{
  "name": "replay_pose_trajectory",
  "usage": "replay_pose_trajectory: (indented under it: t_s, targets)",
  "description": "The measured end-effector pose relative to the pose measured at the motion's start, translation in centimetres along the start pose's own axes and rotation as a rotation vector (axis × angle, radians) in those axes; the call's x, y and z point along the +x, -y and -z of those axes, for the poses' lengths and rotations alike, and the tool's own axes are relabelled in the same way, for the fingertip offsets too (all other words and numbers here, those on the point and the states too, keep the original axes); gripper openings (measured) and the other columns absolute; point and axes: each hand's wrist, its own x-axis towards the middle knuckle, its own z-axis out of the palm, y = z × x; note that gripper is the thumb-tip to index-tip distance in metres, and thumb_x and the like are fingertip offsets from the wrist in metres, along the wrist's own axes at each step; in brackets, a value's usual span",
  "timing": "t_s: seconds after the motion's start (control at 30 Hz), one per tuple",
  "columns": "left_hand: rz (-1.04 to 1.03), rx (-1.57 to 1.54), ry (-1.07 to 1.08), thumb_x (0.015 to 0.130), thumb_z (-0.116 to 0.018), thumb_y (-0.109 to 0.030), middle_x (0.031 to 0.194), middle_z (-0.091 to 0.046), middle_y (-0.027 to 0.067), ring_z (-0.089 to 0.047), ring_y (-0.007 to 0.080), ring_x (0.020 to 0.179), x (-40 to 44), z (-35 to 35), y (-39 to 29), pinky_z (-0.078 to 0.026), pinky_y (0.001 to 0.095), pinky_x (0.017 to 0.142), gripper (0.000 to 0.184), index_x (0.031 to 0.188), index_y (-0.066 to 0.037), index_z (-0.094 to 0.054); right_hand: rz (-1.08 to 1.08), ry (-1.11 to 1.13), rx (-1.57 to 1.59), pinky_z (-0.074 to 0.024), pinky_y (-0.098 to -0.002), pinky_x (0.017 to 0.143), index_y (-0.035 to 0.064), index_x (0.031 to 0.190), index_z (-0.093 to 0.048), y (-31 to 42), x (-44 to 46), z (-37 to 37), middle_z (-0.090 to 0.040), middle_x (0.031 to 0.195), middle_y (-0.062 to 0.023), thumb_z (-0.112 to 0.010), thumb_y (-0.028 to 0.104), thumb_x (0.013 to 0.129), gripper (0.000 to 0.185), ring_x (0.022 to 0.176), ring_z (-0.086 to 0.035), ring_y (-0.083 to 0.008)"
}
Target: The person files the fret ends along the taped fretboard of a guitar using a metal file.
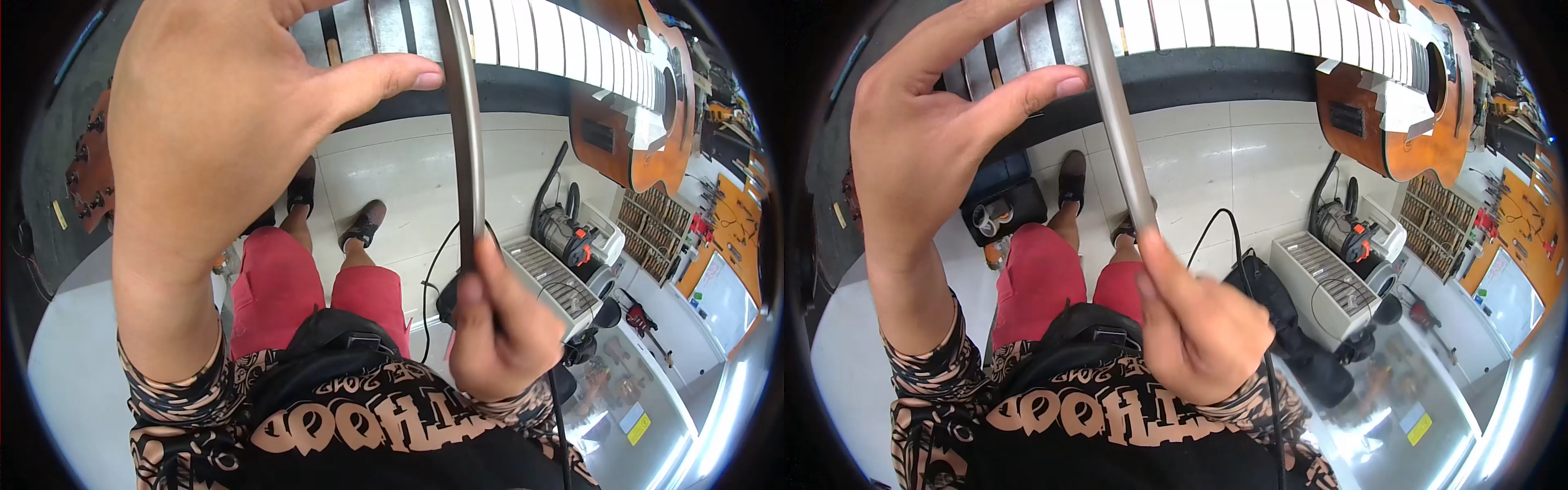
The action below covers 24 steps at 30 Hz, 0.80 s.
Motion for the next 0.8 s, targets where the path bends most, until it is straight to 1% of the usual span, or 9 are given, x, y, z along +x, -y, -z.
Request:
replay_pose_trajectory:
  t_s: [0.13,0.17,0.23,0.33,0.5,0.57,0.7,0.73,0.8]
  targets:
    - [-0.005,-0.041,0.103,0.063,-0.091,-0.018,0.092,-0.073,0.0227,-0.074,0.0269,0.079,0.5,0.4,-0.1,-0.058,0.0321,0.070,0.049,0.101,0.007,-0.072,-0.026,0.026,-0.009,-0.0404,-0.0169,0.052,0.0000,0.125,-0.066,1.1,5.8,-1.3,-0.064,0.068,-0.0004,-0.064,-0.005,0.091,0.034,0.056,-0.052,-0.0012]
    - [-0.004,-0.040,0.118,0.063,-0.091,-0.018,0.092,-0.073,0.0224,-0.073,0.0267,0.079,0.5,0.6,-0.1,-0.057,0.0320,0.070,0.049,0.101,0.006,-0.072,0.000,0.023,-0.034,-0.0411,-0.0171,0.052,0.0003,0.126,-0.066,1.1,6.1,-1.5,-0.065,0.069,-0.0008,-0.064,-0.004,0.091,0.035,0.057,-0.053,-0.0012]
    - [0.008,-0.035,0.139,0.063,-0.090,-0.018,0.093,-0.073,0.0217,-0.073,0.0263,0.080,0.3,0.7,0.1,-0.057,0.0318,0.071,0.048,0.102,0.006,-0.072,0.035,0.012,-0.075,-0.0432,-0.0224,0.050,0.0026,0.124,-0.068,1.1,5.2,-1.5,-0.063,0.065,-0.0033,-0.069,-0.005,0.084,0.040,0.050,-0.053,-0.0082]
    - [0.019,-0.036,0.154,0.064,-0.090,-0.017,0.094,-0.073,0.0207,-0.073,0.0256,0.082,0.3,1.1,0.4,-0.057,0.0315,0.073,0.048,0.102,0.005,-0.072,0.134,-0.004,-0.091,-0.0411,-0.0272,0.044,-0.0011,0.116,-0.070,-0.5,-0.9,-0.5,-0.054,0.056,-0.0042,-0.075,-0.011,0.069,0.049,0.042,-0.049,-0.0149]
    - [0.021,-0.018,0.170,0.064,-0.090,-0.015,0.097,-0.073,0.0191,-0.072,0.0245,0.085,0.3,0.6,0.7,-0.056,0.0309,0.075,0.047,0.104,0.004,-0.073,0.107,0.008,-0.061,-0.0405,-0.0273,0.043,-0.0020,0.114,-0.071,-1.9,-2.4,0.1,-0.053,0.055,-0.0051,-0.075,-0.012,0.067,0.048,0.043,-0.051,-0.0144]
    - [0.010,-0.018,0.175,0.064,-0.090,-0.015,0.098,-0.073,0.0184,-0.072,0.0241,0.086,0.3,0.4,0.6,-0.056,0.0307,0.076,0.047,0.104,0.004,-0.073,0.088,0.001,-0.145,-0.0444,-0.0283,0.046,0.0042,0.118,-0.071,-0.6,2.4,-1.0,-0.059,0.060,-0.0062,-0.076,-0.006,0.074,0.045,0.044,-0.053,-0.0168]
    - [0.010,0.011,0.194,0.065,-0.089,-0.014,0.099,-0.073,0.0171,-0.072,0.0232,0.088,0.3,0.4,0.6,-0.055,0.0303,0.078,0.047,0.106,0.003,-0.073,0.176,-0.041,-0.029,-0.0477,-0.0193,0.059,-0.0002,0.124,-0.067,-0.1,8.7,-2.4,-0.074,0.089,-0.0080,-0.065,0.002,0.094,0.030,0.065,-0.060,-0.0037]
    - [0.013,0.017,0.201,0.065,-0.089,-0.013,0.100,-0.073,0.0167,-0.072,0.0230,0.088,0.3,0.5,0.6,-0.055,0.0302,0.078,0.047,0.106,0.003,-0.073,0.077,-0.028,0.004,-0.0451,-0.0187,0.056,-0.0004,0.124,-0.067,0.6,8.4,-2.0,-0.072,0.083,-0.0056,-0.064,0.002,0.094,0.030,0.062,-0.057,-0.0031]
    - [0.021,0.017,0.207,0.065,-0.089,-0.013,0.101,-0.073,0.0161,-0.071,0.0225,0.089,0.3,0.5,0.7,-0.055,0.0299,0.079,0.047,0.106,0.002,-0.073,0.013,-0.008,0.055,-0.0464,-0.0204,0.054,-0.0026,0.119,-0.068,0.5,6.0,-0.8,-0.071,0.077,-0.0083,-0.067,-0.004,0.086,0.033,0.057,-0.059,-0.0071]
